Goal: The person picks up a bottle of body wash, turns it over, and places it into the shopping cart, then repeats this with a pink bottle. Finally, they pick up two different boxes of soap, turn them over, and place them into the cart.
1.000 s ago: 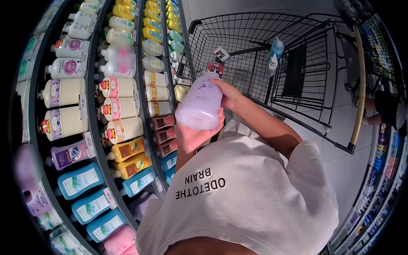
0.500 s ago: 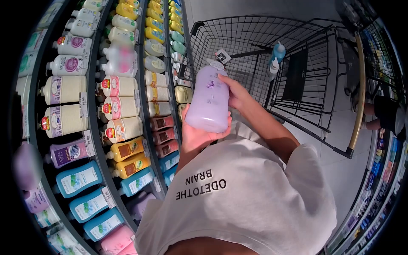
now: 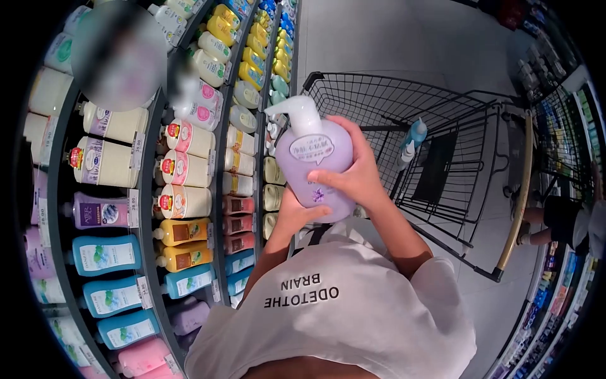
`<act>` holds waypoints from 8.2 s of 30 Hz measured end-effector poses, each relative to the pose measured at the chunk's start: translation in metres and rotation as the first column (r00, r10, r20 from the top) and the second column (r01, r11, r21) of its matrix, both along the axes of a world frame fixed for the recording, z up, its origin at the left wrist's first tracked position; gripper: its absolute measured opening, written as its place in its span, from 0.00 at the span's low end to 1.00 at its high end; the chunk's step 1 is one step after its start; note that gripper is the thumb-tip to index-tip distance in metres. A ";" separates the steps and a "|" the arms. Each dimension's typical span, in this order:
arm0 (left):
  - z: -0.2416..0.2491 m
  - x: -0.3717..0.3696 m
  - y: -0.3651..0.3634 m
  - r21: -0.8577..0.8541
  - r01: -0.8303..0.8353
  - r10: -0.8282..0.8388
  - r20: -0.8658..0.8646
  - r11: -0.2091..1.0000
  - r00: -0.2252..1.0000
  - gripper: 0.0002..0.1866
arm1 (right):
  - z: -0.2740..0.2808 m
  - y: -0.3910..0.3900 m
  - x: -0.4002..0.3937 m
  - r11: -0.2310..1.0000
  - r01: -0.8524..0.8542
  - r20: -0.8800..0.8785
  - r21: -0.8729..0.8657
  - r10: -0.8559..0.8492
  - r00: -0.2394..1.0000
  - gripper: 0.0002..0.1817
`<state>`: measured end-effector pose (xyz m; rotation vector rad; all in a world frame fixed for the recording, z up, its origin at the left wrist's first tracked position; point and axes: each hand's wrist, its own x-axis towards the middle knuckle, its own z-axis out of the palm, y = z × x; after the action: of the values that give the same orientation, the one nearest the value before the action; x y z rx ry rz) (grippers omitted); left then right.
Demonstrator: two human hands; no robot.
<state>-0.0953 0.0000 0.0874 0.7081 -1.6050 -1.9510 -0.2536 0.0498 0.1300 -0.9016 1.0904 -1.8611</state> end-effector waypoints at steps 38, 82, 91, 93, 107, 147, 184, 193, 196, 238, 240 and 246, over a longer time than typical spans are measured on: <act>0.012 0.118 0.054 -0.092 -0.466 0.470 0.032 0.880 0.882 0.38 | 0.032 -0.093 0.069 0.560 -0.672 -0.650 0.485 0.745 0.152 0.26; 0.051 0.325 0.217 -0.040 -0.730 0.730 -0.012 0.683 0.683 0.38 | 0.025 0.039 0.328 -0.069 -0.981 -0.129 0.184 0.987 -0.093 0.30; 0.046 0.341 0.243 -0.019 -0.720 0.720 0.010 0.693 0.693 0.38 | 0.044 0.076 0.332 -0.020 -0.986 -0.086 0.167 0.996 -0.035 0.30; 0.045 0.343 0.249 -0.013 -0.713 0.713 0.010 0.702 0.701 0.38 | 0.043 0.082 0.330 -0.023 -0.983 -0.094 0.181 0.995 -0.040 0.31; 0.036 0.362 0.277 0.001 -0.681 0.680 0.029 0.733 0.732 0.38 | 0.002 0.096 0.346 -0.093 -0.994 -0.039 0.057 0.995 -0.095 0.34; -0.021 0.343 0.310 -0.070 -0.779 0.779 -0.044 0.623 0.626 0.37 | 0.021 0.116 0.374 -0.176 -0.984 -0.134 -0.037 0.976 -0.170 0.18; 0.044 0.331 0.268 -0.078 -0.700 0.704 0.028 0.709 0.710 0.42 | 0.086 0.136 0.349 0.713 -0.554 -0.810 0.429 0.576 0.113 0.28; 0.041 0.351 0.284 -0.103 -0.764 0.770 0.042 0.637 0.637 0.42 | 0.072 0.131 0.387 0.531 -0.786 -0.789 0.316 0.608 0.093 0.17; 0.040 0.354 0.291 -0.098 -0.788 0.794 0.048 0.607 0.606 0.42 | 0.077 0.137 0.399 0.603 -0.740 -0.895 0.298 0.446 0.004 0.20; 0.054 0.266 0.160 -0.249 -0.510 0.534 0.034 0.823 0.845 0.43 | 0.091 0.079 0.276 0.775 -0.617 -0.776 0.134 0.470 0.421 0.15; 0.054 0.250 0.145 -0.272 -0.459 0.487 0.042 0.846 0.872 0.43 | 0.106 0.074 0.262 0.779 -0.610 -0.792 0.142 0.459 0.402 0.15; 0.055 0.214 0.108 -0.339 -0.310 0.358 0.087 0.888 0.930 0.43 | 0.100 0.033 0.215 0.794 -0.608 -0.855 -0.001 0.315 0.413 0.16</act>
<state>0.1188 0.1084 0.1421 0.9387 -1.7011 -1.3779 -0.0384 0.0828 0.2303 -2.1937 0.8635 -1.0725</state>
